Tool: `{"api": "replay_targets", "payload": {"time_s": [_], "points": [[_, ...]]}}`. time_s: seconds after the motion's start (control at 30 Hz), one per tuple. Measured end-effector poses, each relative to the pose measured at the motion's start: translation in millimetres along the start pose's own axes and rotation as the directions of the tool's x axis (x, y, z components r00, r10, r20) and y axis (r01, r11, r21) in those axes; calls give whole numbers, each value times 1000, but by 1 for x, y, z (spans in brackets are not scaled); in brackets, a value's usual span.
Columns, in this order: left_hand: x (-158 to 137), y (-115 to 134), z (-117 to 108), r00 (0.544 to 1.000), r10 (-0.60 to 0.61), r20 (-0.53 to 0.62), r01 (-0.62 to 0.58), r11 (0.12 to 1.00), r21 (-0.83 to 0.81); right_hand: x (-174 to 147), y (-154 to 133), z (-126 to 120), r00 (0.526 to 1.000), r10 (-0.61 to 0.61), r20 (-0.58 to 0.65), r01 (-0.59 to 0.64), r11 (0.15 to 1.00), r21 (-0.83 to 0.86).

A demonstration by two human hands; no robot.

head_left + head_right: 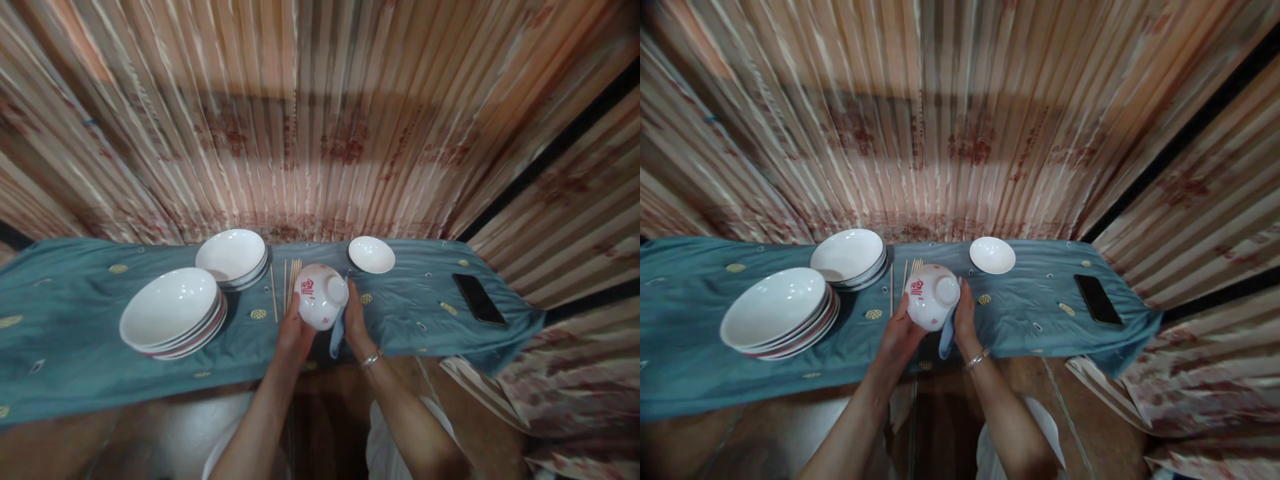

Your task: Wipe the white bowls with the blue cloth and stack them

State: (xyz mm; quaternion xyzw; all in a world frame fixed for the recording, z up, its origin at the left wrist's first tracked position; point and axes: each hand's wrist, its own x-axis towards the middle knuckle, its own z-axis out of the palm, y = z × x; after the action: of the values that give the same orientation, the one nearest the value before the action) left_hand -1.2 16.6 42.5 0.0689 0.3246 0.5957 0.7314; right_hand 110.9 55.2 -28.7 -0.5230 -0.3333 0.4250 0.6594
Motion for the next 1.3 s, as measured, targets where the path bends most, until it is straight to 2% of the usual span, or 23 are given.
{"api": "replay_targets", "payload": {"time_s": [0.1,0.33,0.53,0.67,0.77,0.87,1.13,1.3], "points": [[-7,-4,-5,999,-20,26,20,1000,-13,-16,-7,-3,997,-17,-73,10,996,-93],[-22,-10,-8,997,-80,19,80,996,-40,-52,-25,-17,995,-96,5,94,956,-278],[-25,-10,-2,993,-111,30,114,981,-158,-63,-21,-17,970,-225,87,241,872,-426],[-22,-11,0,993,-98,65,109,974,-199,-63,-14,-18,907,-374,194,418,739,-529],[-20,-15,1,993,-81,83,95,979,-181,-64,-11,-22,833,-475,284,544,606,-581],[-21,-19,5,995,-78,54,85,988,-133,-64,-12,-28,763,-543,351,628,492,-602],[-29,-23,17,996,-82,36,81,996,21,-61,-16,-37,636,-613,469,744,325,-584],[-25,-26,12,1000,-7,6,7,995,100,-62,-19,-37,560,-618,552,802,236,-548]]}}
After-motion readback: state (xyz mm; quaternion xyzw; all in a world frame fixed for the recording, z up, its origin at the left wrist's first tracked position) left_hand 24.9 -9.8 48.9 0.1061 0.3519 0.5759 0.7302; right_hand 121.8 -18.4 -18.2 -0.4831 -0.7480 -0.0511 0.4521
